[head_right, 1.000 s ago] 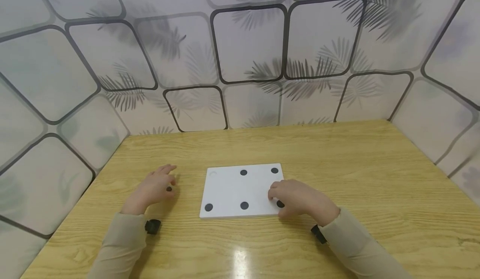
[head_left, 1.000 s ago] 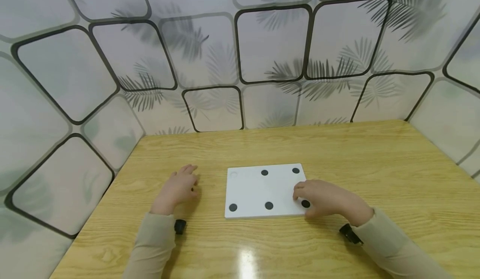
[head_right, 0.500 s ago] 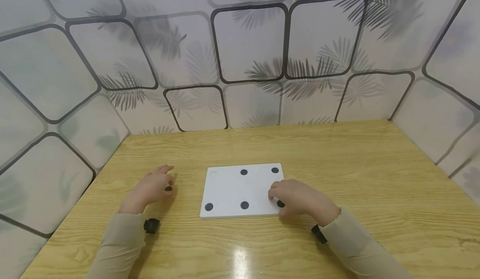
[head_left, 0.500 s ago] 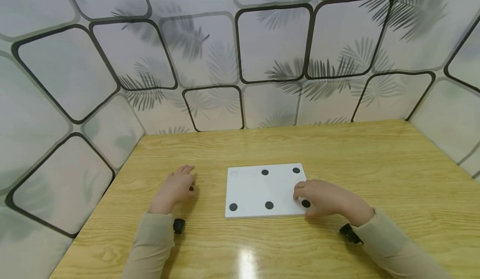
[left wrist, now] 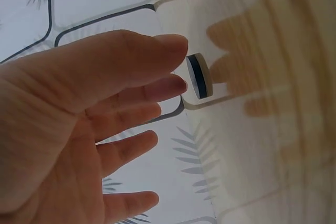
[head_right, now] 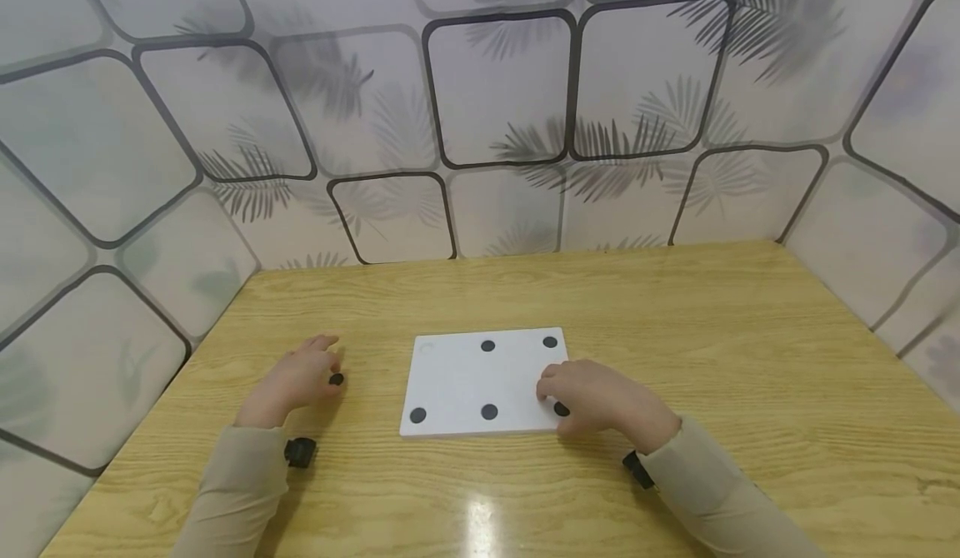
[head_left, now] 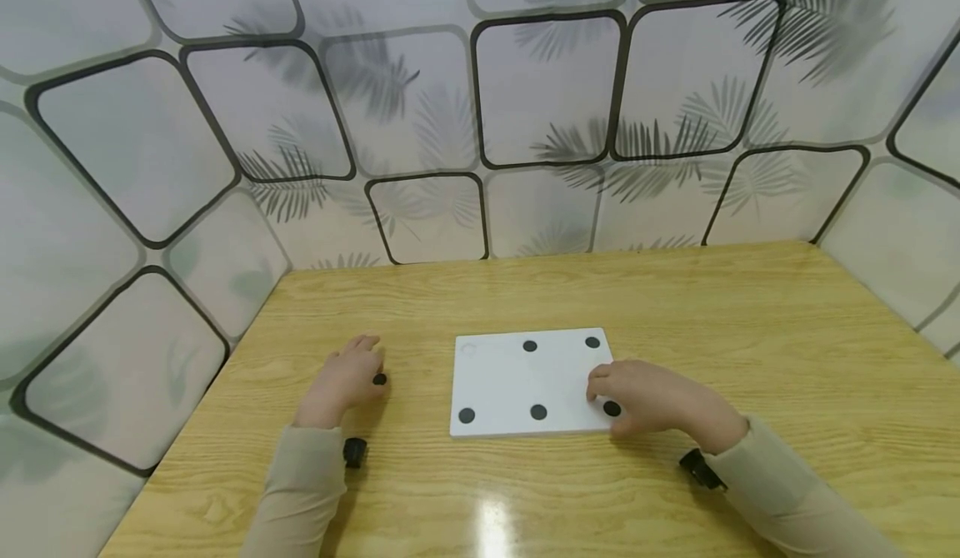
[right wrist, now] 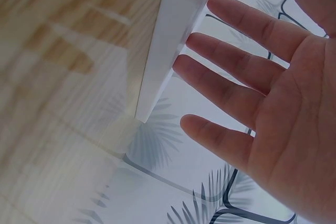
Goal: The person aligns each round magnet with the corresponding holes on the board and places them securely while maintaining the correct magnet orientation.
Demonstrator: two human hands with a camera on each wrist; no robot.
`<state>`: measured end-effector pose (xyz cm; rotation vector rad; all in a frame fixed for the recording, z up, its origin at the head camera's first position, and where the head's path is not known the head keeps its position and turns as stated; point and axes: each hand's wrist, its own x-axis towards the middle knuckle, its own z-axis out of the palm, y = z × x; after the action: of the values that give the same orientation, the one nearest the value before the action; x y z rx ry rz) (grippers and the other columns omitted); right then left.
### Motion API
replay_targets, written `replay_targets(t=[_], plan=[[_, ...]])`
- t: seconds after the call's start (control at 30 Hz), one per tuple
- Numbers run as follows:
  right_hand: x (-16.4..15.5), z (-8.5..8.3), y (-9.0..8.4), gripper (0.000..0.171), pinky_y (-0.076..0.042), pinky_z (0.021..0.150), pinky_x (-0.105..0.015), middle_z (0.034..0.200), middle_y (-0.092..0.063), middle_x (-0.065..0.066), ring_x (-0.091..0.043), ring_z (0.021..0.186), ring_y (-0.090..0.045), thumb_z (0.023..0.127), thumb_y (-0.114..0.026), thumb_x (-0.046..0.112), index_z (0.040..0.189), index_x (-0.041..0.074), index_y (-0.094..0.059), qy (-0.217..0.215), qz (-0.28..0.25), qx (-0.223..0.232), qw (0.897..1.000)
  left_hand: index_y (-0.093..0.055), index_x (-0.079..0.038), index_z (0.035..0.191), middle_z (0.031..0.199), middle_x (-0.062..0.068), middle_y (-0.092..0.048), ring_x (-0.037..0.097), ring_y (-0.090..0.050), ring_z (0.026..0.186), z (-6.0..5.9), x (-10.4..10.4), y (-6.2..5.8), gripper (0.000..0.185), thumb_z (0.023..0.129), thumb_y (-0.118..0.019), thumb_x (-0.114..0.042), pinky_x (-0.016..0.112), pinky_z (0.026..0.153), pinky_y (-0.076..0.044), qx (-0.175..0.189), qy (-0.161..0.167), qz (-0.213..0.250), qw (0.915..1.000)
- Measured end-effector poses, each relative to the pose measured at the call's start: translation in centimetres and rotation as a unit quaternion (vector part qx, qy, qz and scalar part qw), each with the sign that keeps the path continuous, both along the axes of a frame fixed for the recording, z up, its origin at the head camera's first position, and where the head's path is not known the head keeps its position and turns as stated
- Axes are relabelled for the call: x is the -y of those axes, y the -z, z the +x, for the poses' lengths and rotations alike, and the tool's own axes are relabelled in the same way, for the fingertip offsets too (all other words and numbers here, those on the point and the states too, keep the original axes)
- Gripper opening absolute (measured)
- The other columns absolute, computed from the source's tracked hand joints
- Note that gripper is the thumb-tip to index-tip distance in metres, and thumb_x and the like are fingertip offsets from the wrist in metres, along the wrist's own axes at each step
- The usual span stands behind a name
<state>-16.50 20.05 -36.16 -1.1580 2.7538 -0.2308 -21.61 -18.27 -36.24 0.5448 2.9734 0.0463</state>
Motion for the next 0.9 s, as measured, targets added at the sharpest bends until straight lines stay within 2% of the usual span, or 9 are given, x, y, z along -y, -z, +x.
replay_targets(t=[0.33, 0.73, 0.9], plan=[[0.05, 0.06, -0.08, 0.029, -0.043, 0.070, -0.033, 0.095, -0.055, 0.001, -0.013, 0.077, -0.050, 0.065, -0.073, 0.014, 0.091, 0.011, -0.060, 0.000, 0.000, 0.001, 1.000, -0.060, -0.008, 0.078, 0.131, 0.024, -0.035, 0.040, -0.028, 0.121, -0.08, 0.23, 0.27, 0.010, 0.081, -0.063, -0.017, 0.062, 0.085, -0.030, 0.016, -0.006, 0.001, 0.9998], [0.06, 0.12, -0.10, 0.030, -0.043, 0.070, -0.033, 0.095, -0.055, 0.001, -0.014, 0.078, -0.050, 0.064, -0.073, 0.014, 0.090, 0.011, -0.060, -0.001, -0.003, 0.001, 1.000, -0.048, -0.011, 0.066, 0.131, 0.024, -0.036, 0.041, -0.027, 0.122, 0.08, 0.13, 0.20, 0.025, 0.077, -0.069, -0.020, 0.063, 0.085, -0.028, 0.019, 0.000, 0.011, 0.9998], [0.05, 0.11, -0.09, 0.030, -0.043, 0.070, -0.033, 0.096, -0.055, 0.001, -0.014, 0.078, -0.051, 0.064, -0.072, 0.013, 0.091, 0.011, -0.060, -0.001, -0.002, 0.001, 1.000, -0.050, -0.012, 0.062, 0.128, 0.023, -0.038, 0.042, -0.029, 0.120, 0.17, 0.20, 0.18, 0.025, 0.076, -0.069, -0.018, 0.064, 0.083, -0.029, 0.015, 0.011, 0.013, 0.9997]])
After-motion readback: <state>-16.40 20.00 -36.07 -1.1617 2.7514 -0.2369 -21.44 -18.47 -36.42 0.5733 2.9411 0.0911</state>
